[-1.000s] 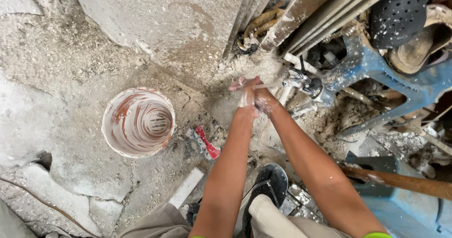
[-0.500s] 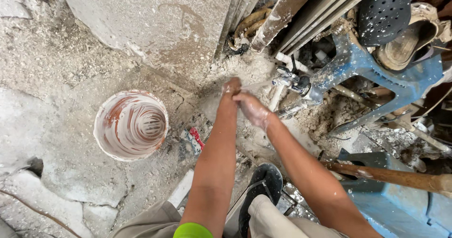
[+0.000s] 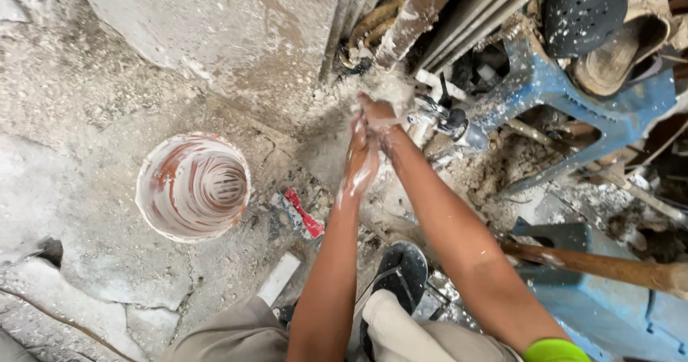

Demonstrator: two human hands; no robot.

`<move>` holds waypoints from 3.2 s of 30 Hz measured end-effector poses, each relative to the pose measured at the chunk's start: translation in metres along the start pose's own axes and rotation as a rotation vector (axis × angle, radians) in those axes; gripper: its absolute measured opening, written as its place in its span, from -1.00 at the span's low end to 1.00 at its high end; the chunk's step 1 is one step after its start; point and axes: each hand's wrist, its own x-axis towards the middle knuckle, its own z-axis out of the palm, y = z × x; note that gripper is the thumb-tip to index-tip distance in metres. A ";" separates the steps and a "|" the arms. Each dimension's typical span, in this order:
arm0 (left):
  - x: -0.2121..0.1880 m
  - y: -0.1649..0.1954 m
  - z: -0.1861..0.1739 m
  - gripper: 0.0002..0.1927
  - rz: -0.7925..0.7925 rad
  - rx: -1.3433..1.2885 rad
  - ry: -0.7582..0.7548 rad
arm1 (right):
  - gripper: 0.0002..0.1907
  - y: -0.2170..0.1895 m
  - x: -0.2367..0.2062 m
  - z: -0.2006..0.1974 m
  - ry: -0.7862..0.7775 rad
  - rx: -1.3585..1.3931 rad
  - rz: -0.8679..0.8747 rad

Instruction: The person applies white plaster paste by hand onto the fluted surface of a large horizontal mold, spreading and pressing the paste into the grooves. They then rinse their hands and a red scraper at a tap, carry a bowl to a bag of gypsum powder, scoop powder into the bowl, and mix it with water by hand.

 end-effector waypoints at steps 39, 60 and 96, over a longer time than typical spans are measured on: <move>0.072 0.026 0.004 -0.58 -0.449 -0.489 0.144 | -0.13 0.025 -0.084 0.024 -0.158 0.158 -0.002; -0.078 0.114 0.034 0.23 -0.126 -0.210 -0.030 | -0.60 -0.042 0.010 0.057 -0.410 -1.091 -0.246; -0.112 -0.126 -0.108 -0.23 -0.658 0.673 0.552 | -0.59 0.092 -0.099 0.013 -0.503 -0.915 -0.252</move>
